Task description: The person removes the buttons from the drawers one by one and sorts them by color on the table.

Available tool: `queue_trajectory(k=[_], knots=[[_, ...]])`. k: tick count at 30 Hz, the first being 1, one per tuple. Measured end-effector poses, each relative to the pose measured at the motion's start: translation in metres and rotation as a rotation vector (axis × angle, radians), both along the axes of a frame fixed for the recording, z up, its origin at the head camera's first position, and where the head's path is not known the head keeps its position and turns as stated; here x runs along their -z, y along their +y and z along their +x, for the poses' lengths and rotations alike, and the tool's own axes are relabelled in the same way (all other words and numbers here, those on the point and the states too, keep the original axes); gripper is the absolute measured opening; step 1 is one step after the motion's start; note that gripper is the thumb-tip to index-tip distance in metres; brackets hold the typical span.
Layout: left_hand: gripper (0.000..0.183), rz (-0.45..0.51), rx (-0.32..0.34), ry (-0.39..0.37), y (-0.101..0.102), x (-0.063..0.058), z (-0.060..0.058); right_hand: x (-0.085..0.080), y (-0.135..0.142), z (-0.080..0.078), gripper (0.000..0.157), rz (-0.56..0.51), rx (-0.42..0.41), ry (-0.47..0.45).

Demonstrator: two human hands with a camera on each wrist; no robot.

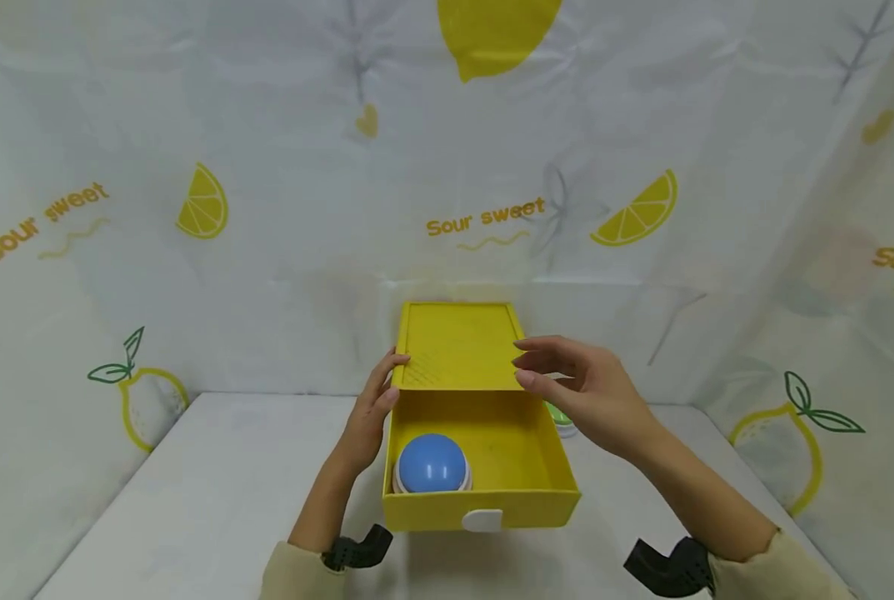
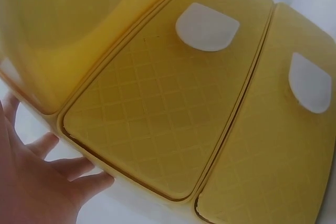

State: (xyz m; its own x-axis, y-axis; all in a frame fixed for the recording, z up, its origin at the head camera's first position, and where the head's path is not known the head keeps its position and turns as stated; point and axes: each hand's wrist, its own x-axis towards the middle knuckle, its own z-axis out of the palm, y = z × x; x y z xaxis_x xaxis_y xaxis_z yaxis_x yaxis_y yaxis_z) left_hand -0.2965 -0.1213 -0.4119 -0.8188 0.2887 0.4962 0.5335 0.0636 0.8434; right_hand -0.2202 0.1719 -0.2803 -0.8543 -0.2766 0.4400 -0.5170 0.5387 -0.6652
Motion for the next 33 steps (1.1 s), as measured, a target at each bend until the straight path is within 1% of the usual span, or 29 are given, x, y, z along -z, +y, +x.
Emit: queue_trajectory(k=[3,6,11,14,17,22,27,30,33], knots=[[0.045,0.007,0.004,0.003,0.000,0.001,-0.001,-0.005,-0.013,0.003,0.038,0.031,-0.069,-0.057],[0.044,-0.001,-0.010,0.004,-0.002,0.002,-0.003,-0.003,-0.027,0.002,0.038,0.056,-0.151,-0.091],[0.044,-0.012,-0.019,-0.003,-0.003,0.003,-0.004,0.005,-0.048,-0.001,0.045,0.124,-0.277,-0.183],[0.044,-0.013,-0.011,-0.004,-0.002,0.002,-0.004,0.011,-0.055,-0.004,0.046,0.171,-0.322,-0.222],[0.043,-0.009,-0.004,-0.001,-0.001,0.002,-0.004,0.017,-0.059,-0.008,0.044,0.221,-0.358,-0.251],[0.043,0.010,0.008,0.003,0.000,0.002,-0.004,0.025,-0.067,-0.014,0.052,0.292,-0.389,-0.287],[0.043,0.026,0.036,-0.006,0.001,0.002,-0.003,0.032,-0.071,-0.017,0.058,0.399,-0.374,-0.289],[0.043,0.033,0.041,-0.008,0.002,0.001,-0.003,0.034,-0.072,-0.017,0.058,0.458,-0.370,-0.283],[0.043,0.035,0.039,-0.008,0.001,0.000,-0.002,0.035,-0.073,-0.017,0.057,0.473,-0.373,-0.283]])
